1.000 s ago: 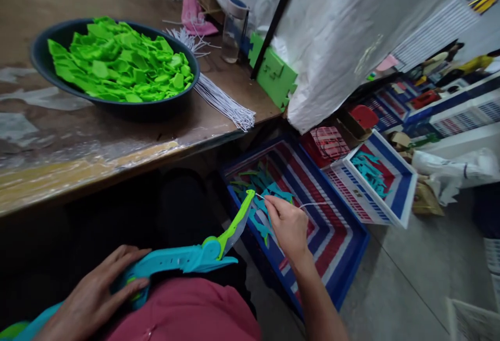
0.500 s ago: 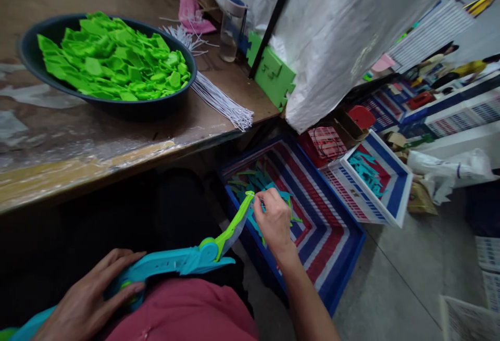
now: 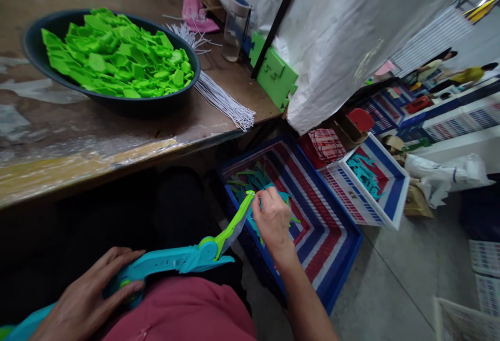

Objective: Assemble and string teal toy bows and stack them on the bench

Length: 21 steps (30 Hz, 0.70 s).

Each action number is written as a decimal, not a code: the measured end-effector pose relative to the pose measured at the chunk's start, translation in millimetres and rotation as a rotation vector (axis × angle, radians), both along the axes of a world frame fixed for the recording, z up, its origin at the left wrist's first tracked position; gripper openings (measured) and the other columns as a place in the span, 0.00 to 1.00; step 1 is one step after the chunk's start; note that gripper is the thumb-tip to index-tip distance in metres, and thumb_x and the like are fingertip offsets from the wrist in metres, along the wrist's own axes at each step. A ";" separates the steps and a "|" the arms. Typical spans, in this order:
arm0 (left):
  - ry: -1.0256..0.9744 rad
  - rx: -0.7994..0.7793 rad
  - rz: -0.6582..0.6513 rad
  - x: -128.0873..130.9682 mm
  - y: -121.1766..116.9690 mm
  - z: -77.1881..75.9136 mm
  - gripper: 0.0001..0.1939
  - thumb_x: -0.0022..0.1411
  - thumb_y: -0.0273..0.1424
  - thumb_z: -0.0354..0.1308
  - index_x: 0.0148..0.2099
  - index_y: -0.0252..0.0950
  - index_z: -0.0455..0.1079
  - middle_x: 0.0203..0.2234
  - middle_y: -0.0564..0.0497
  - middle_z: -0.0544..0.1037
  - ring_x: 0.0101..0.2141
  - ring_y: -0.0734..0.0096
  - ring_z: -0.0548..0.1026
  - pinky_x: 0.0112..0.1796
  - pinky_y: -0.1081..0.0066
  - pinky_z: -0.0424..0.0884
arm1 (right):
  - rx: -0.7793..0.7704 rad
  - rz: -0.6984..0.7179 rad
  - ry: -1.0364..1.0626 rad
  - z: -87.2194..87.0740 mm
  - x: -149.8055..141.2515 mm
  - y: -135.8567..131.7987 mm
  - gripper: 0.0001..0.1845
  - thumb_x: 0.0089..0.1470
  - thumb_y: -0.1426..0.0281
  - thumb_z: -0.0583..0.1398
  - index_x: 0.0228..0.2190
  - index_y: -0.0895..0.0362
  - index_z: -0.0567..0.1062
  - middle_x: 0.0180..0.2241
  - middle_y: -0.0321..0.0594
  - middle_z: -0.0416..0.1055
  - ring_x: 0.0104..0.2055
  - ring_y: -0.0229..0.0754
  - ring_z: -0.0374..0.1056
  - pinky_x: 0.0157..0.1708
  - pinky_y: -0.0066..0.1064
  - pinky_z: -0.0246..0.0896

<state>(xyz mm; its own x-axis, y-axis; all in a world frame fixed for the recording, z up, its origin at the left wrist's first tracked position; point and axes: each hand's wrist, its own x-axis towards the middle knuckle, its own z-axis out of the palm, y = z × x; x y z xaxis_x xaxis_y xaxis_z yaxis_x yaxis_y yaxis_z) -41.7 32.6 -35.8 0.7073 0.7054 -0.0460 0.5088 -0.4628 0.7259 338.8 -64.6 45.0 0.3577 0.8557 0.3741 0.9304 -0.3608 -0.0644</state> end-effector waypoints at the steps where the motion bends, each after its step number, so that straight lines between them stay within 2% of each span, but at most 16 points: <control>1: -0.002 0.008 0.005 -0.1 -0.3 -0.5 0.23 0.64 0.51 0.61 0.56 0.47 0.75 0.47 0.49 0.79 0.43 0.61 0.83 0.40 0.73 0.80 | -0.006 0.003 -0.020 0.4 -0.1 0.2 0.11 0.66 0.73 0.55 0.32 0.57 0.75 0.32 0.39 0.73 0.31 0.40 0.69 0.33 0.31 0.57; 9: 0.001 0.016 0.016 3.1 -2.4 1.1 0.22 0.65 0.50 0.60 0.56 0.48 0.75 0.46 0.49 0.79 0.42 0.61 0.83 0.38 0.74 0.80 | -0.114 0.033 -0.123 2.8 -4.3 7.1 0.13 0.67 0.73 0.55 0.30 0.56 0.73 0.31 0.39 0.71 0.32 0.42 0.68 0.33 0.32 0.56; 12: -0.012 0.038 0.010 2.9 -1.9 3.7 0.22 0.65 0.50 0.60 0.57 0.48 0.74 0.46 0.49 0.79 0.41 0.62 0.83 0.37 0.74 0.80 | -0.197 0.023 -0.109 1.5 -6.7 13.5 0.09 0.68 0.69 0.56 0.38 0.58 0.75 0.37 0.44 0.73 0.39 0.46 0.70 0.35 0.33 0.60; 14: -0.028 0.054 0.000 3.6 -1.7 4.0 0.21 0.65 0.49 0.60 0.57 0.48 0.74 0.46 0.49 0.78 0.40 0.63 0.84 0.36 0.75 0.80 | -0.281 -0.005 -0.109 0.2 -7.2 17.7 0.11 0.68 0.66 0.57 0.45 0.60 0.74 0.43 0.49 0.73 0.44 0.49 0.70 0.38 0.34 0.63; 15: -0.037 0.061 -0.006 4.6 -1.7 3.5 0.21 0.66 0.48 0.60 0.57 0.48 0.74 0.46 0.49 0.78 0.39 0.63 0.84 0.36 0.75 0.80 | -0.333 -0.020 -0.107 -0.6 -6.8 19.6 0.12 0.69 0.65 0.56 0.45 0.60 0.74 0.44 0.49 0.73 0.45 0.50 0.70 0.38 0.35 0.63; 18: -0.051 0.084 -0.019 9.5 -3.1 2.7 0.21 0.67 0.46 0.60 0.59 0.48 0.72 0.47 0.49 0.78 0.40 0.64 0.83 0.36 0.74 0.80 | -0.462 -0.027 -0.086 -3.3 -2.5 22.8 0.12 0.69 0.69 0.53 0.36 0.57 0.75 0.37 0.45 0.74 0.40 0.47 0.72 0.35 0.34 0.62; 21: -0.078 0.131 0.033 9.0 -3.3 10.8 0.22 0.69 0.44 0.58 0.62 0.48 0.68 0.51 0.47 0.76 0.46 0.60 0.81 0.42 0.69 0.80 | -0.475 0.011 -0.050 -6.6 4.8 19.5 0.14 0.67 0.72 0.53 0.32 0.57 0.75 0.34 0.42 0.74 0.35 0.44 0.72 0.32 0.33 0.60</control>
